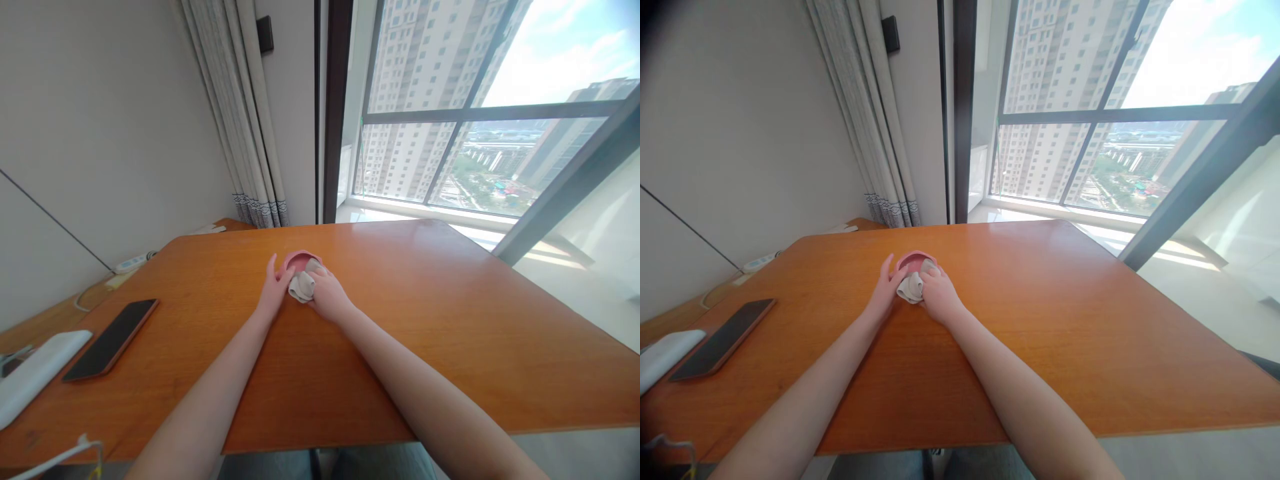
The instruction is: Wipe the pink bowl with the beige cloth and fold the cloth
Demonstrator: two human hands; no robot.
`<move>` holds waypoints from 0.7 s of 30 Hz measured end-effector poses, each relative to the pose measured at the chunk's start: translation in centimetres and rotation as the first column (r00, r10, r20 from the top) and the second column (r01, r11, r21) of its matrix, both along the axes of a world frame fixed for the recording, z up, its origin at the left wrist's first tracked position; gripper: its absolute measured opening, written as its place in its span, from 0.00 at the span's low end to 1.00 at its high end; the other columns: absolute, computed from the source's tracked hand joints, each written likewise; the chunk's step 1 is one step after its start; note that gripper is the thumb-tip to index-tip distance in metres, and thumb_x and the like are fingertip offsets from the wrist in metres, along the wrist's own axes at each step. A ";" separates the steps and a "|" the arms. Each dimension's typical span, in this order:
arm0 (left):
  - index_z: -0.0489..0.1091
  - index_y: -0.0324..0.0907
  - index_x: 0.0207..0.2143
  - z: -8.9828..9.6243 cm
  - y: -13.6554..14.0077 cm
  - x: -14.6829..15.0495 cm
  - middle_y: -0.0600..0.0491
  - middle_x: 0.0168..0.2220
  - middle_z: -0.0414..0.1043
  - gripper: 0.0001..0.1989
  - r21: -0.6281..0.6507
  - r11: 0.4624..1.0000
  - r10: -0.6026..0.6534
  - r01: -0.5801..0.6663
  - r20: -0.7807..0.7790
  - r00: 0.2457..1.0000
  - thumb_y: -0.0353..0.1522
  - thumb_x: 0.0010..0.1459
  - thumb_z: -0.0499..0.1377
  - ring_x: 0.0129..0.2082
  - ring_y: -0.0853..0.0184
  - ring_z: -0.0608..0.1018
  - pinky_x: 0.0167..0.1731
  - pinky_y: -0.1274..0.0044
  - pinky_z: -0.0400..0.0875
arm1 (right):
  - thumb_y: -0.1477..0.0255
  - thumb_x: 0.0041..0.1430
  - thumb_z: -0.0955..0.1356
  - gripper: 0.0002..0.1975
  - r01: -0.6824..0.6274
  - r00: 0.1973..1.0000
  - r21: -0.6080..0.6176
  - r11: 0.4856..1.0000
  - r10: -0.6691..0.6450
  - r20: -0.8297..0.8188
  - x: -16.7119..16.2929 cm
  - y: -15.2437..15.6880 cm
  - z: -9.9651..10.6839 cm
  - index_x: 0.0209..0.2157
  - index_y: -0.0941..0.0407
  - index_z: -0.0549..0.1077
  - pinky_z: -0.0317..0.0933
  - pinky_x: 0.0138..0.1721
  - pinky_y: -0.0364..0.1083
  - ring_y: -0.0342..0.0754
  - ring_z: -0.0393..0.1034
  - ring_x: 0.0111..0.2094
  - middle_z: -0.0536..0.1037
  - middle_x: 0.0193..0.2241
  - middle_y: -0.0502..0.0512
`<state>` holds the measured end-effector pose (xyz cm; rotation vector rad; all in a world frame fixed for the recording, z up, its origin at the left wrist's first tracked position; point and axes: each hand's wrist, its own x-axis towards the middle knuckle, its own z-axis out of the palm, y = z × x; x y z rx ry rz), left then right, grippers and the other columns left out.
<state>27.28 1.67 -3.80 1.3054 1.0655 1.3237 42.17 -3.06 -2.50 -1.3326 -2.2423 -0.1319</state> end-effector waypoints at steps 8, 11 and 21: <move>0.62 0.45 0.49 0.3 -2.3 2.6 0.52 0.44 0.69 0.23 -0.045 0.999 0.001 0.011 0.265 0.964 0.38 0.51 0.60 0.43 0.66 0.73 0.44 0.75 0.68 | 0.71 0.54 0.67 0.12 0.073 0.997 0.070 0.995 -0.070 -0.040 -0.5 -0.7 0.6 0.41 0.57 0.73 0.50 0.57 0.55 0.54 0.63 0.43 0.73 0.36 0.58; 0.65 0.42 0.45 0.6 -1.2 1.2 0.51 0.43 0.70 0.17 -0.052 0.998 0.045 -0.039 0.119 0.992 0.34 0.51 0.58 0.44 0.64 0.72 0.45 0.74 0.66 | 0.70 0.54 0.68 0.12 -0.007 1.000 0.073 0.997 0.007 0.004 0.0 -0.7 0.7 0.41 0.57 0.73 0.49 0.57 0.55 0.53 0.63 0.44 0.73 0.36 0.58; 0.57 0.47 0.54 0.2 -2.5 2.6 0.50 0.50 0.68 0.27 -0.111 0.994 0.041 -0.023 0.165 0.985 0.43 0.53 0.59 0.47 0.64 0.73 0.44 0.74 0.68 | 0.71 0.53 0.67 0.13 -0.039 0.991 0.069 0.997 0.048 -0.128 0.6 0.0 -0.5 0.42 0.57 0.71 0.55 0.54 0.52 0.52 0.63 0.44 0.73 0.36 0.57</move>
